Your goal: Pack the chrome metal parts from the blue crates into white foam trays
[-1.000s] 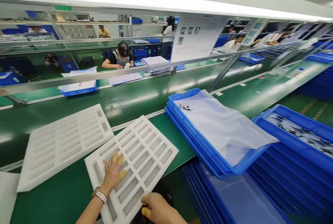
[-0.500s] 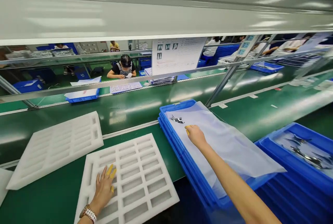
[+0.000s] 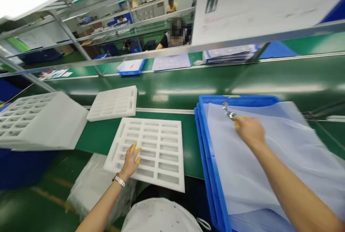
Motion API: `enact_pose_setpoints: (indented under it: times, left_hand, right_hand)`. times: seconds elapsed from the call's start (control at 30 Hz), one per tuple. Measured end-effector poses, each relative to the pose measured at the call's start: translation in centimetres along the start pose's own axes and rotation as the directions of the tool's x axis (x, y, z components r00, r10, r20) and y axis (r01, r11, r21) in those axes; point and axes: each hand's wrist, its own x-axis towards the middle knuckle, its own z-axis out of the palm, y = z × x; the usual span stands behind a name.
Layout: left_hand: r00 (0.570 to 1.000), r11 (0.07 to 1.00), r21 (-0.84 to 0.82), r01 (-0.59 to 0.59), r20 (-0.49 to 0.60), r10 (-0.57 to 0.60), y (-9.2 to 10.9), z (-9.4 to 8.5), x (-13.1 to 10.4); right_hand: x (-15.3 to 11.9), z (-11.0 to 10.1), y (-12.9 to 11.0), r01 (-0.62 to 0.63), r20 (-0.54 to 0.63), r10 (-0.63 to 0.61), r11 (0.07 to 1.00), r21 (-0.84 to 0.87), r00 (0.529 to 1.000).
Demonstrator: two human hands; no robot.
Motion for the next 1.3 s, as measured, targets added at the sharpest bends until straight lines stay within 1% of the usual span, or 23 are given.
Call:
enact_pose_setpoints:
  times: [0.03,0.07,0.1,0.13,0.17,0.2,0.23,0.27,0.3,0.33,0.37,0.4,0.47,0.53,0.6,0.7,0.77,0.9,0.97,1.1,1.2,1.3]
  left_hand:
    - [1.000,1.000,-0.002,-0.005,-0.003,0.005,0.2,-0.2,-0.2]
    - [1.000,1.000,-0.010,-0.007,-0.006,0.007,0.3,-0.3,-0.3]
    - [1.000,1.000,-0.021,-0.006,-0.006,0.006,0.3,-0.3,-0.4]
    - [1.000,0.999,-0.035,-0.003,-0.006,0.003,0.3,-0.1,-0.5]
    - [1.000,0.999,-0.051,0.002,-0.006,-0.002,0.4,0.1,-0.5]
    - [1.000,0.998,-0.068,0.006,-0.002,-0.006,0.4,0.5,-0.6]
    - [1.000,0.996,-0.087,0.006,0.008,-0.006,0.4,0.9,-0.6]
    - [1.000,0.994,-0.109,0.001,0.022,0.001,0.5,1.4,-0.7]
    - [0.999,0.991,-0.134,-0.009,0.042,0.015,0.6,1.9,-0.7]
    - [0.997,0.987,-0.162,-0.022,0.065,0.033,0.7,2.3,-0.9]
    - [0.994,0.982,-0.188,-0.037,0.092,0.055,0.7,2.7,-1.0]
    - [0.990,0.977,-0.206,-0.052,0.120,0.077,0.8,3.1,-1.2]
    - [0.978,0.975,-0.206,-0.080,0.175,0.118,0.6,3.6,-1.5]
    - [0.962,0.978,-0.168,-0.120,0.226,0.156,0.2,3.9,-1.9]
    - [0.943,0.975,-0.136,-0.174,0.261,0.204,-0.4,4.0,-2.2]
    - [0.921,0.958,-0.133,-0.253,0.271,0.281,-1.4,4.1,-2.5]
    - [0.915,0.949,-0.139,-0.283,0.257,0.310,-1.8,4.3,-2.6]
    - [0.915,0.942,-0.142,-0.305,0.229,0.331,-2.3,4.9,-2.6]
    - [0.915,0.938,-0.141,-0.315,0.217,0.340,-2.5,5.0,-2.5]
    - [0.911,0.933,-0.143,-0.330,0.209,0.355,-3.2,4.9,-2.2]
    - [0.905,0.931,-0.143,-0.337,0.223,0.362,-3.6,4.9,-1.9]
    - [0.900,0.929,-0.139,-0.343,0.236,0.367,-3.6,4.9,-1.8]
  right_hand:
    - [-1.3,-0.4,-0.3,-0.060,-0.108,0.080,0.983,0.174,0.991]
    - [-3.1,-0.7,-1.0,-0.058,-0.185,0.136,0.925,0.375,0.973]
    - [-5.3,-1.0,-2.2,-0.018,-0.222,0.166,0.836,0.548,0.961]
    - [-7.9,-1.1,-3.9,0.064,-0.248,0.130,0.760,0.646,0.960]
    - [-10.7,-1.0,-6.1,0.196,-0.296,0.026,0.693,0.694,0.955]
    - [-13.6,-0.7,-8.5,0.337,-0.338,-0.120,0.612,0.715,0.934]
    - [-16.3,-0.1,-11.0,0.420,-0.311,-0.286,0.540,0.729,0.906]
    - [-18.8,0.9,-13.5,0.454,-0.279,-0.385,0.510,0.731,0.880]
    - [-20.8,2.2,-15.6,0.476,-0.227,-0.477,0.503,0.721,0.849]
    - [-22.4,3.7,-17.2,0.490,-0.169,-0.550,0.514,0.704,0.818]
    - [-23.6,5.3,-18.3,0.490,-0.099,-0.590,0.553,0.674,0.801]
    - [-24.4,7.0,-18.8,0.491,-0.024,-0.622,0.595,0.636,0.783]
    - [-25.1,9.8,-18.5,0.497,0.118,-0.649,0.675,0.546,0.752]
    - [-25.1,11.6,-17.5,0.524,0.240,-0.662,0.725,0.448,0.710]
    - [-24.9,12.4,-16.7,0.567,0.333,-0.665,0.745,0.351,0.668]
    - [-24.4,12.7,-16.4,0.648,0.406,-0.686,0.719,0.251,0.604]
    - [-24.1,12.6,-16.4,0.691,0.420,-0.706,0.689,0.221,0.570]
    - [-23.7,12.1,-16.2,0.753,0.417,-0.751,0.626,0.202,0.512]
    - [-23.5,12.0,-16.2,0.783,0.394,-0.775,0.594,0.185,0.494]
    - [-23.1,12.7,-17.6,0.818,0.342,-0.797,0.563,0.120,0.498]
    - [-22.6,13.6,-18.7,0.822,0.369,-0.788,0.561,0.098,0.494]
    - [-22.2,14.1,-19.2,0.817,0.384,-0.777,0.570,0.090,0.499]
